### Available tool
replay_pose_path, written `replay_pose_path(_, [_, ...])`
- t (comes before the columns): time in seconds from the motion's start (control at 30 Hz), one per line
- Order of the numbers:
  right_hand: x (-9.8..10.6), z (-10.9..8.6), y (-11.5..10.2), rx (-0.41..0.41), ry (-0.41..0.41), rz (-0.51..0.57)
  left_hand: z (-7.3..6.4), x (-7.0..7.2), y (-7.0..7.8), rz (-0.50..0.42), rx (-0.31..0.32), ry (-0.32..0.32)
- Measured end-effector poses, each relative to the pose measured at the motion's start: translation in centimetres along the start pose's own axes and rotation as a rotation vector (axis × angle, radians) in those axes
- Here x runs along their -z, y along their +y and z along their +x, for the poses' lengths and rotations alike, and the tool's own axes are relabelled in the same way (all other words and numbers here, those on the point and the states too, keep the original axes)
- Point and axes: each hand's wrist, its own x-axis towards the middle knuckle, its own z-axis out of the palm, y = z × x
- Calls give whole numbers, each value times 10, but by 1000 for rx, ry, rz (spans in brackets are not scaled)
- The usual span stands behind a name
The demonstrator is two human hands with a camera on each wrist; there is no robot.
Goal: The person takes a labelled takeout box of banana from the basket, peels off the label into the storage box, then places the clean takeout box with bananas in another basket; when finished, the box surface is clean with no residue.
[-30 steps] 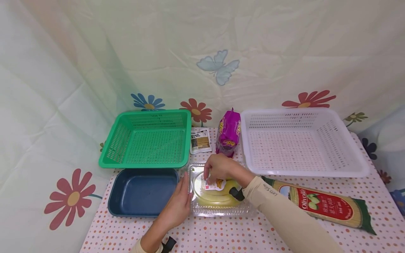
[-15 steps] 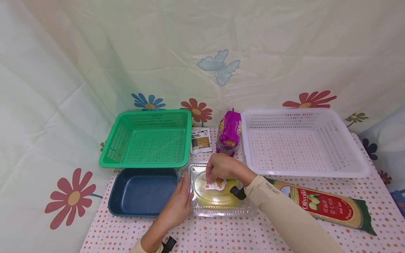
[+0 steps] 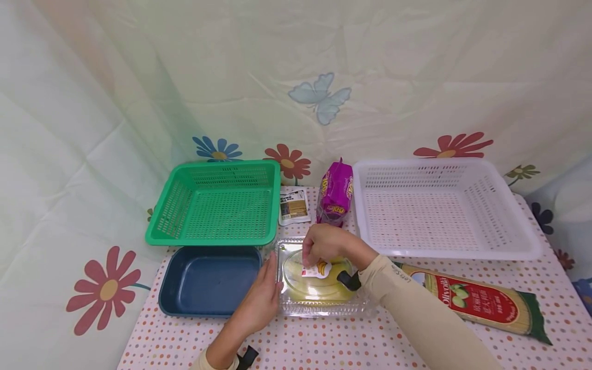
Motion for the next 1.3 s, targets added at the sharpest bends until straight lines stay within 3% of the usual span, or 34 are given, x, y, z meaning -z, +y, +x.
replay_pose_path(1.3, [7,1,5,-24,-50,62,1,-1,-1,-4,-6,2])
